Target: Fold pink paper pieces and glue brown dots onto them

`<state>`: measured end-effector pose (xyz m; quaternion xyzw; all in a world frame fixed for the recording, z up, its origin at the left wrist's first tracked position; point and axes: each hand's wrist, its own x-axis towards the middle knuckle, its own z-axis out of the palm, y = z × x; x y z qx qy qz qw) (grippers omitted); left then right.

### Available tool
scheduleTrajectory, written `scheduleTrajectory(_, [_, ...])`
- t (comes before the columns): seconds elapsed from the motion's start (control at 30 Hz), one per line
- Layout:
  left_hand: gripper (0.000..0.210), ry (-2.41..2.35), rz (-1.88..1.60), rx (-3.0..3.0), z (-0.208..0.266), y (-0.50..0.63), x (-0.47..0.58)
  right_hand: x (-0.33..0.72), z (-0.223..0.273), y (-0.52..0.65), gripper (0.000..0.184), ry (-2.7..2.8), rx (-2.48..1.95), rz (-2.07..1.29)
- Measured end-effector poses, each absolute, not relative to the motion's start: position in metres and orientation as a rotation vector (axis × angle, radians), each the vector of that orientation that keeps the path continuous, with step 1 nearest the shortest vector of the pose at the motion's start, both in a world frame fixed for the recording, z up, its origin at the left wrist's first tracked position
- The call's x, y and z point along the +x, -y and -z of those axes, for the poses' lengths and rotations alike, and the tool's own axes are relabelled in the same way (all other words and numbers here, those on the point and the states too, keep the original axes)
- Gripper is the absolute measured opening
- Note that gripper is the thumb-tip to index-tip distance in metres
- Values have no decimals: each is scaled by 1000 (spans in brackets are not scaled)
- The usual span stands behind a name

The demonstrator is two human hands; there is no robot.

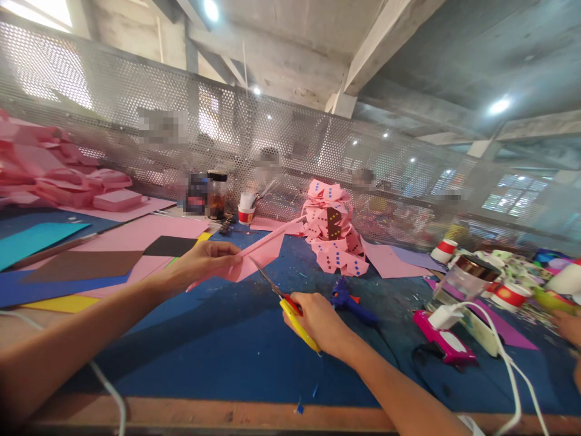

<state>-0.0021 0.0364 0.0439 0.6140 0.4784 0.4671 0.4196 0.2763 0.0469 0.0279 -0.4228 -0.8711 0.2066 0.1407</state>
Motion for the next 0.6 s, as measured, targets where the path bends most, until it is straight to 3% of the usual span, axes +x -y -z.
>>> scheduleTrajectory(0.6, [22, -1185, -1166, 1510, -47, -34, 1, 280, -13, -58, 19, 2533, -1208, -503])
